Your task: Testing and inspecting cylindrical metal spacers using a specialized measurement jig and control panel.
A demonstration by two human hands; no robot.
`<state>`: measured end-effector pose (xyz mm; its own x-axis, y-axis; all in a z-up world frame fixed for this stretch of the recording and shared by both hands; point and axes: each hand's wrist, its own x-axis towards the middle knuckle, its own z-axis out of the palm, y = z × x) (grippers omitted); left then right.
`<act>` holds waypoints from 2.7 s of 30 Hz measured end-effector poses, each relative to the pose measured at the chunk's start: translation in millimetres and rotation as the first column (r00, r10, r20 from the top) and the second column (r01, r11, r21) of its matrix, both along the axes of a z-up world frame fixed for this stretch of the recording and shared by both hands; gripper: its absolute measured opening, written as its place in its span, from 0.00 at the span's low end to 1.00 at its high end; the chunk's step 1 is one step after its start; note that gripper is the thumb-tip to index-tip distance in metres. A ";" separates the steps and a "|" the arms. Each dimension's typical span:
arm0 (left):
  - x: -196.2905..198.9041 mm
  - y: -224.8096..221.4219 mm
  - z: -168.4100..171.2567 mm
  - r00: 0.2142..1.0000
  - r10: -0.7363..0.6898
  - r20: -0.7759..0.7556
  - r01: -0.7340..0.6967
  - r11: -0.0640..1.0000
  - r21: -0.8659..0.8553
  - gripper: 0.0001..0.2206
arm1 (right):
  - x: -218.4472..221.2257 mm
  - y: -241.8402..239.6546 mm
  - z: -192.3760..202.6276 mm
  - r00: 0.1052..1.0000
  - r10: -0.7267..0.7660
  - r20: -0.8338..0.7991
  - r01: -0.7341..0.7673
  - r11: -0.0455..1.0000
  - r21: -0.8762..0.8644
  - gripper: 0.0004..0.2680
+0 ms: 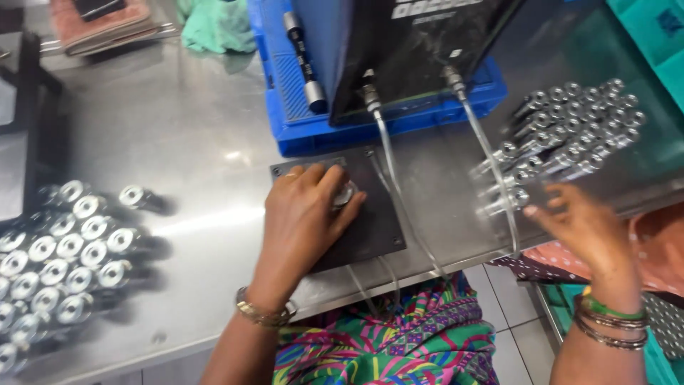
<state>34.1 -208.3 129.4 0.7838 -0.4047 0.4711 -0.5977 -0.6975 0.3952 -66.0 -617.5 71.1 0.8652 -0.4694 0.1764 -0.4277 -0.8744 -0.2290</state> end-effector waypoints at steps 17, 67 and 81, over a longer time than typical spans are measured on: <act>5.9 -1.2 4.0 0.996 -0.023 -0.084 0.030 0.996 0.083 0.20 | 16.6 1.2 -46.5 0.880 -0.131 0.456 -0.320 0.545 0.775 0.14; -14.4 32.4 -9.8 0.980 0.198 0.032 -0.173 0.915 -0.364 0.07 | 81.3 249.0 63.8 0.431 0.844 0.319 -0.900 0.424 0.095 0.20; -4.0 -5.0 4.2 0.996 0.045 0.076 -0.041 0.998 -0.052 0.21 | 58.2 82.5 42.5 0.868 0.201 0.454 -0.391 0.840 0.375 0.08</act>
